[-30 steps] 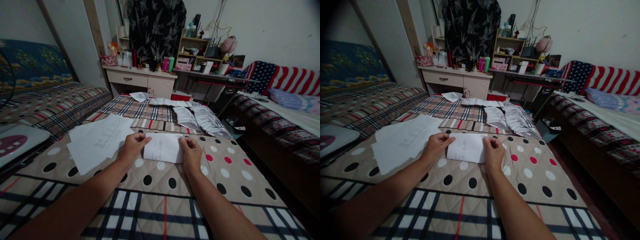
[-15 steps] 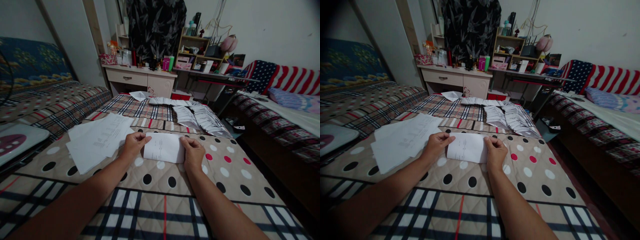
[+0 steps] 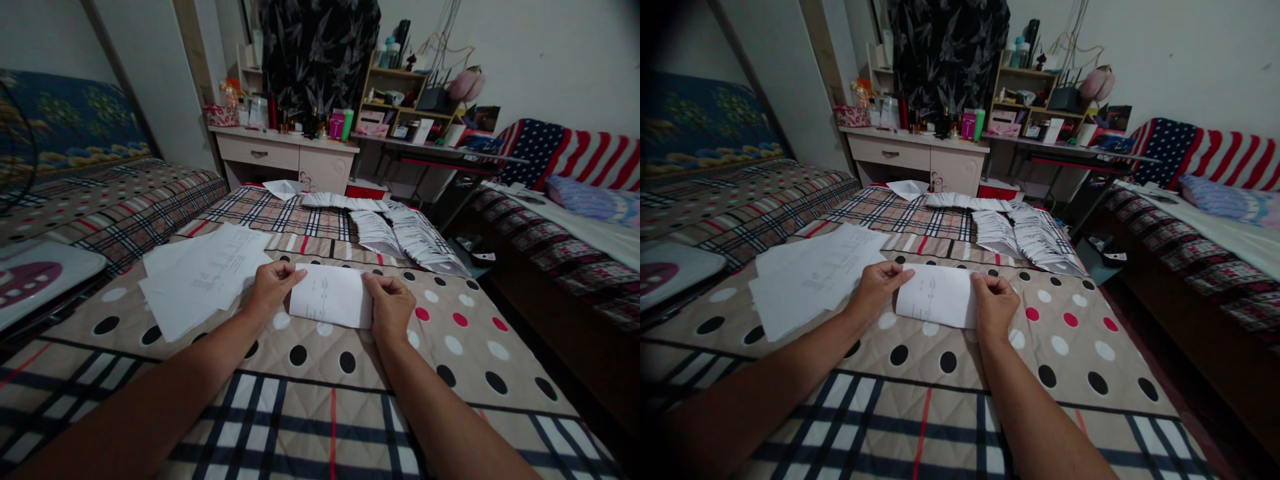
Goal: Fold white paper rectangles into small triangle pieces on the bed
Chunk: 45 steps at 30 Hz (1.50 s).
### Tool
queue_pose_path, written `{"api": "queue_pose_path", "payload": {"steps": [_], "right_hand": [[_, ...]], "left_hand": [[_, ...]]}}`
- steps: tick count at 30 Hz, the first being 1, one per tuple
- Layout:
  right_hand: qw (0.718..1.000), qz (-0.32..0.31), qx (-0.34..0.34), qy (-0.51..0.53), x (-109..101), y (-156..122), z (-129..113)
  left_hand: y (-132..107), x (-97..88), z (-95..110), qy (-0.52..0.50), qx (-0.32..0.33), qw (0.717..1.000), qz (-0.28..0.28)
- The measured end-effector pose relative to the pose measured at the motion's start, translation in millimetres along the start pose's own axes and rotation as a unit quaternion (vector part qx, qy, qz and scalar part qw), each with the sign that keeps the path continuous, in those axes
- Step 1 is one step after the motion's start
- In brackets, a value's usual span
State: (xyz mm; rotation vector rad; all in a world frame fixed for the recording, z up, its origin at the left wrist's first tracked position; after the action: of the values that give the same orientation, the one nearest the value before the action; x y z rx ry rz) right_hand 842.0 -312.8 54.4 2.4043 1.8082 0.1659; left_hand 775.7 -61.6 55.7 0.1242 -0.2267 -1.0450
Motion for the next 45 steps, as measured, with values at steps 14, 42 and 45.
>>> {"api": "queue_pose_path", "payload": {"steps": [14,42,45], "right_hand": [[0.99,-0.046,-0.05,-0.123,4,5,-1],[0.953,-0.127,-0.103,-0.256,16,8,-2],[0.972,-0.162,-0.028,-0.168,11,5,-3]], "left_hand": [[3,-8.2,9,0.067,-0.014,0.998,-0.006],[-16,43.1,2,0.536,0.222,0.779,-0.236],[-16,41.6,3,0.527,0.209,0.79,-0.233]]}}
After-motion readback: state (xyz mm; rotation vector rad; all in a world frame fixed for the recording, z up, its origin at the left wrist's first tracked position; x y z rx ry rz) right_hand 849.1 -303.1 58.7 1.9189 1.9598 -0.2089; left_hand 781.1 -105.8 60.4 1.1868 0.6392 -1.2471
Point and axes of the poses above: each hand's wrist, its own y-axis towards the middle knuckle, its own x-axis out of the palm, z = x × y, the point moved 6 cm from there along y, towards the middle knuckle, and after that the axes turned 8 degrees about -y, right-handed, at the moved point
